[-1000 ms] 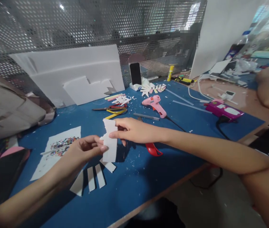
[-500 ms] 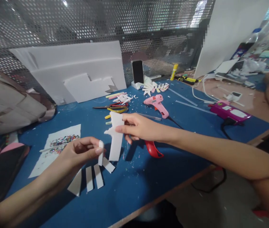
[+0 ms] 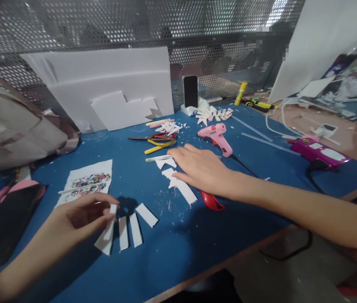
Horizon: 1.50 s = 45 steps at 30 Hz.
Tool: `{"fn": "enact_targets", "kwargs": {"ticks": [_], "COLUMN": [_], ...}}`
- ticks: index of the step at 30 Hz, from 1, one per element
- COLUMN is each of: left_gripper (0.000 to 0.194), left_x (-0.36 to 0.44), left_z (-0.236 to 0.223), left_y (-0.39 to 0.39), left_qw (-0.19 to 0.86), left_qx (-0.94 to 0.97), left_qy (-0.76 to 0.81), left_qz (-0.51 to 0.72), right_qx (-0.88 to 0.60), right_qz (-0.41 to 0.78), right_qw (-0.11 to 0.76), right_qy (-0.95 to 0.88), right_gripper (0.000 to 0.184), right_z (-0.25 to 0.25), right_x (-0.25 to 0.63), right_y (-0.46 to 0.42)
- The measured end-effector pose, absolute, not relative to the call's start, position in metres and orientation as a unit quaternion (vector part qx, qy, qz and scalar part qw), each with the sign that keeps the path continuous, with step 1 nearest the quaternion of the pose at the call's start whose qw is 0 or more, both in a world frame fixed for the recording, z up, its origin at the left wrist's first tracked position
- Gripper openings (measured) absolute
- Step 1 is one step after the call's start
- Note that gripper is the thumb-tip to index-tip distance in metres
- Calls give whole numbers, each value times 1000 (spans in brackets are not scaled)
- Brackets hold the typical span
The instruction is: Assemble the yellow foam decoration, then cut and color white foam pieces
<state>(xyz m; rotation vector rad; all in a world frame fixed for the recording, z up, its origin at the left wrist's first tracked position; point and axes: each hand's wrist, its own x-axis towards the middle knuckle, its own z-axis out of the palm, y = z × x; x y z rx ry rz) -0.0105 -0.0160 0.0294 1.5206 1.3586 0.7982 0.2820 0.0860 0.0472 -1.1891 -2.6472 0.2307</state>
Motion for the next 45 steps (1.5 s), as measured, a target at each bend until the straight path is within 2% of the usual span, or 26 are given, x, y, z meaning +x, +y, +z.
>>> {"fn": "enact_targets", "kwargs": {"ticks": [2,4,6,9,12,17,24,30,34,36,41,45], "left_gripper": [12,10,9,9,5,3,15,18,16,14,20,24], "left_x": [-15,-17,-20,-22,-24,-26,-19,-23,-30,-34,-40,-42], "left_z": [28,26,23,18,12,9,6,-2,1,4,4,1], "left_y": [-22,-26,-27,-27,-27,-29,-22,-20,-20,-21,-26,-27], "left_qw": [434,388,335,301,312,364,274,222,138,121,144,140], "left_qx": [649,694,729,737,719,699,785,815,856,855,833,837], "left_qy": [543,531,525,531,539,512,445,450,424,433,472,469], "left_qz": [309,294,284,290,308,341,333,289,263,258,251,245], "right_qx": [-353,-256,-188,-146,-141,-173,-174,-162,-170,-181,-161,-86], "right_qz": [-10,38,116,136,136,172,163,125,112,122,199,269], "right_qw": [144,143,136,155,164,117,71,21,28,41,99,97], "right_qy": [-924,-955,-966,-968,-967,-963,-969,-979,-979,-975,-962,-954], "right_gripper": [46,49,61,69,61,50,57,61,53,55,55,48], "right_z": [48,46,38,21,9,12,17,27,34,37,36,26], "right_x": [268,252,235,213,199,193,203,210,212,212,204,199], "right_y": [72,56,41,30,32,42,52,54,55,54,49,46]}}
